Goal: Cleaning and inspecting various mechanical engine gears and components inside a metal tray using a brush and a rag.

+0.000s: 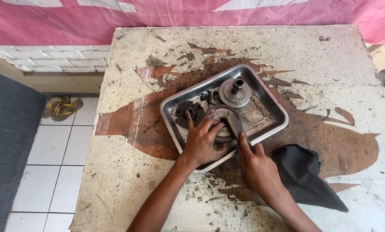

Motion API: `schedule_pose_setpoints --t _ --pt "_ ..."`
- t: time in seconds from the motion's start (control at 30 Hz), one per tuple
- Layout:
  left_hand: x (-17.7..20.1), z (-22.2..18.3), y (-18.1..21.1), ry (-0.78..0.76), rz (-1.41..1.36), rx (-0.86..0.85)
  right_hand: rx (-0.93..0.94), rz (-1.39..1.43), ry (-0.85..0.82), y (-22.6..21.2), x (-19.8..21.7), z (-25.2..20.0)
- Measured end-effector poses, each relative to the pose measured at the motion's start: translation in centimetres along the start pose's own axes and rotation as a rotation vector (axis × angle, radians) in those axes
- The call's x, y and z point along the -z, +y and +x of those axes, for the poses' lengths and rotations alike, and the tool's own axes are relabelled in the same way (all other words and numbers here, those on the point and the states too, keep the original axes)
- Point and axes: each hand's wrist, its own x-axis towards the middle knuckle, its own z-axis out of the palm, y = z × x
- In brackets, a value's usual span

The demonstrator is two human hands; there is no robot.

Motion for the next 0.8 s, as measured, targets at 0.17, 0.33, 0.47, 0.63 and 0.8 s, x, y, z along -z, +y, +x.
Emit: schedule_pose_setpoints --t 0.17,0.33,0.47,0.63,0.8 --pt "2.8 0.7 1.2 0.09 -0.126 0.013 -0.03 0.086 0.025 -1.0 -1.0 5.3" --pt "2.4 0.6 1.2 0.084 -0.115 0.028 0.001 0.053 0.05 -1.4 -0.7 3.7" --pt "2.0 0.5 0.9 0.149 -0.103 0.013 -0.041 0.105 -0.053 -0.5 0.8 1.1" --pt "2.9 0.5 1.4 0.097 -0.145 0.025 -0.034 0.118 -0.034 0.4 0.1 4.9" --pt "1.6 0.3 0.7 0.142 -0.157 0.042 0.012 0.112 -0.032 0.1 0.9 4.9"
